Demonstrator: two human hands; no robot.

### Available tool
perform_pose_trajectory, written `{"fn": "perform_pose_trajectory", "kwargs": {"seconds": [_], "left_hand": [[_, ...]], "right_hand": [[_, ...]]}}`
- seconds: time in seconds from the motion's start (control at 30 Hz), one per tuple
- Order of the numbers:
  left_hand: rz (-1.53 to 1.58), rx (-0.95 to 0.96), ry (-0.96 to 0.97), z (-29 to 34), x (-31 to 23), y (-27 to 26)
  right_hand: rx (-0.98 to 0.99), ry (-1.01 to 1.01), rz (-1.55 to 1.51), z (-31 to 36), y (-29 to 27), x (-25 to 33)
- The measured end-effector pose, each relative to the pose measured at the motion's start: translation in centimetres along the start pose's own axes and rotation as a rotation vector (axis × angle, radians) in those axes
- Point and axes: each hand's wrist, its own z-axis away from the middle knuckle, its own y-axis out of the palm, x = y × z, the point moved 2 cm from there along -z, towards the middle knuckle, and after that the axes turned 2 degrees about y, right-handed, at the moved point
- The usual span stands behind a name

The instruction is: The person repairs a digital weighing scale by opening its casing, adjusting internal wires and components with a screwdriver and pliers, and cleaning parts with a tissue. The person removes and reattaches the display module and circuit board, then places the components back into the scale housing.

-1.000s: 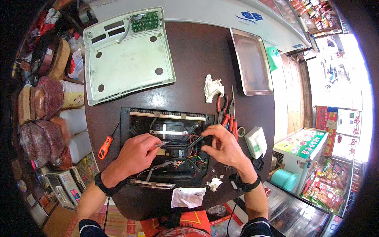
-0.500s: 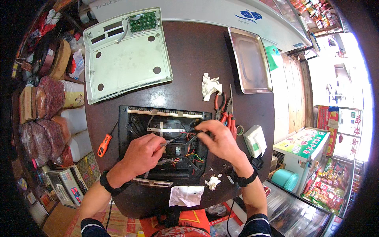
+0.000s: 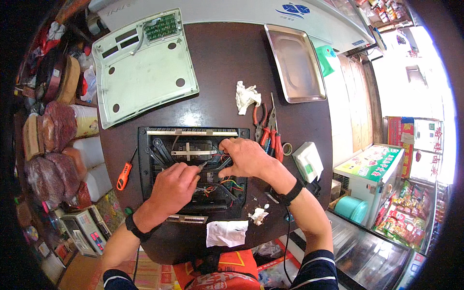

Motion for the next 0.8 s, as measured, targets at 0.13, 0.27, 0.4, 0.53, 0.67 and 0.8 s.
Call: {"fn": "perform_pose_trajectory", "kwargs": {"seconds": [0.13,0.27,0.4,0.53,0.67,0.8], "left_hand": [[-0.031,-0.018,0.024,0.0,-1.7,-0.2],[-0.102,-0.023,0.012,-0.1,-3.4,0.0],[-0.164,0.027,-0.055,-0.6,-4.5,0.7],[-0.166,0.074,-0.113,-1.4,-4.9,1.3],[-0.238,0.071,-0.103,-1.8,-5.5,2.2],[-0.244,0.086,-0.12,-1.5,-6.5,2.1]], "right_hand": [[0.038,-0.052,-0.136,-0.2,-0.1,-1.1],[0.019,-0.039,-0.189,0.2,0.2,-2.0],[-0.034,-0.082,-0.291,0.5,1.1,-3.4],[-0.063,-0.138,-0.335,0.4,2.0,-4.6],[-0.076,-0.155,-0.288,0.2,2.6,-5.3],[-0.082,-0.189,-0.317,0.3,2.9,-5.8]]}}
